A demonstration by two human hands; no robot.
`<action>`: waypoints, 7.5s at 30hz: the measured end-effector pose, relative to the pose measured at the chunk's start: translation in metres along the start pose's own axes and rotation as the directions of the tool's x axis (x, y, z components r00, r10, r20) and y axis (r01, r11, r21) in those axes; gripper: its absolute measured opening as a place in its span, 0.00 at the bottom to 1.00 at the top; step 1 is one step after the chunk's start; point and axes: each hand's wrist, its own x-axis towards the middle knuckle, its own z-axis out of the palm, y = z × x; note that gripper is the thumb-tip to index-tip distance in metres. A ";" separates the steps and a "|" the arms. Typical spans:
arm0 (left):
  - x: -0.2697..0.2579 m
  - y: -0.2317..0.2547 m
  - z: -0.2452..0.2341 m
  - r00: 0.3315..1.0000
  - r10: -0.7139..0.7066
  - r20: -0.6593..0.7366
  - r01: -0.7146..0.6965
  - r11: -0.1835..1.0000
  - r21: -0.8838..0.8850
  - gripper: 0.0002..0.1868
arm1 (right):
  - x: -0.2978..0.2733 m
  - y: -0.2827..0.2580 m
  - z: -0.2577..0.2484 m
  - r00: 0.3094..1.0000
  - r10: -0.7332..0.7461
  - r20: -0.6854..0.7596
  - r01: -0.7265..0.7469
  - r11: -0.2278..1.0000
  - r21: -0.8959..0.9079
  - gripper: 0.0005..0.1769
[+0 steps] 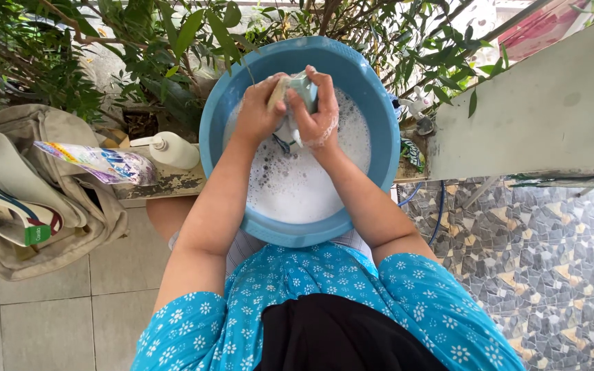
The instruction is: Washing sneakers in a plastic basin with soapy water and a scrubbing brush.
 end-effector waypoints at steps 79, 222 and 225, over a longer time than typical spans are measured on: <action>0.010 -0.012 0.003 0.966 -0.255 -0.028 0.222 0.885 -0.410 0.33 | 0.011 0.035 -0.003 0.999 -0.010 0.039 0.013 0.997 -0.072 0.31; 0.004 -0.020 0.026 0.945 -0.181 -0.274 0.145 0.979 -0.146 0.24 | -0.017 0.049 0.029 0.999 -0.034 -0.025 0.029 0.986 -0.162 0.24; 0.003 -0.024 0.023 0.941 -0.174 -0.289 0.147 0.983 -0.112 0.24 | -0.020 0.106 0.026 0.998 0.042 -0.054 -0.051 0.983 -0.175 0.26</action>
